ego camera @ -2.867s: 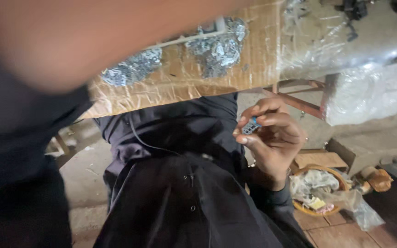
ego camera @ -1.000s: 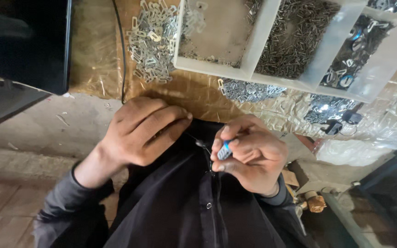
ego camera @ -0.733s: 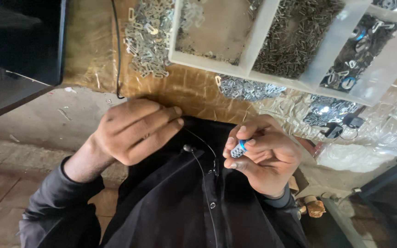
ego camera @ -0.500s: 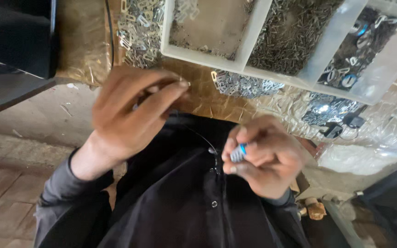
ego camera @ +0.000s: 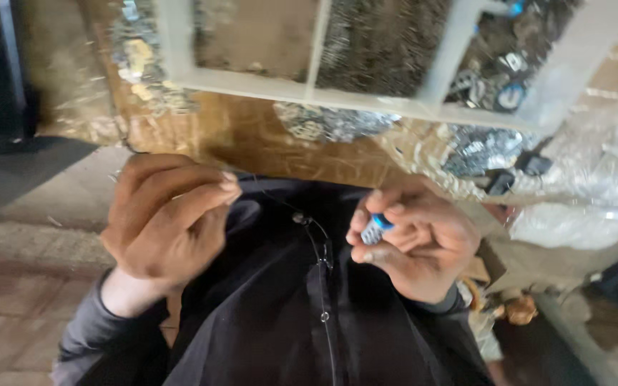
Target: The person sits at a workbench and assembles small lock cylinder plugs by hand, picking tiny pins and springs from a compartment organizer box and inserting them one at a time into the blue-capped cylinder held in the other hand, repeating the loading cycle across the episode.
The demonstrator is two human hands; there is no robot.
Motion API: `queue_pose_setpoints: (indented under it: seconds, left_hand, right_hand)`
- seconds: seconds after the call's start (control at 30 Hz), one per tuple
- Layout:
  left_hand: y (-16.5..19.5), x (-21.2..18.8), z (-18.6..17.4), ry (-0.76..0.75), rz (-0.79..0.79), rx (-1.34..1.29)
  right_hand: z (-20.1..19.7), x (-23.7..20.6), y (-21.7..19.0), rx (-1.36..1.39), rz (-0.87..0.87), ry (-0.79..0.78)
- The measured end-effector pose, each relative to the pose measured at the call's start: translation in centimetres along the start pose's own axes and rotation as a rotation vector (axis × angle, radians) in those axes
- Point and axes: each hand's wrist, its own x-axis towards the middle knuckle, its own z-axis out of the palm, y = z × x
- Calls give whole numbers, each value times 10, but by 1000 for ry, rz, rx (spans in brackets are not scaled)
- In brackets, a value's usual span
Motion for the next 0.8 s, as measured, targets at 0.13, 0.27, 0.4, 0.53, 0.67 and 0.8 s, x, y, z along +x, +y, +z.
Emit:
queue_pose_setpoints:
  seconds: [0.13,0.27,0.4,0.53,0.67,0.8]
  left_hand:
    - [24,3,30,-65,237,-338]
    - [28,19,42,-60,405,-325]
    - [29,36,27,-183,476,-216]
    - [32,51,12,-349,478,-258]
    - [43,67,25,-267,532,-258]
    - [52,70,36,-73,516,-301]
  right_hand:
    - [-4,-5,1,-36,16,8]
    - [-6,-5,0,-135,-36,41]
    - [-2,-4,1,-244,-52,22]
    - [6,-7,8,-131,-32,20]
    - [3,-11,8,-17,-54,15]
    - [-2,-9,5,98,-36,19]
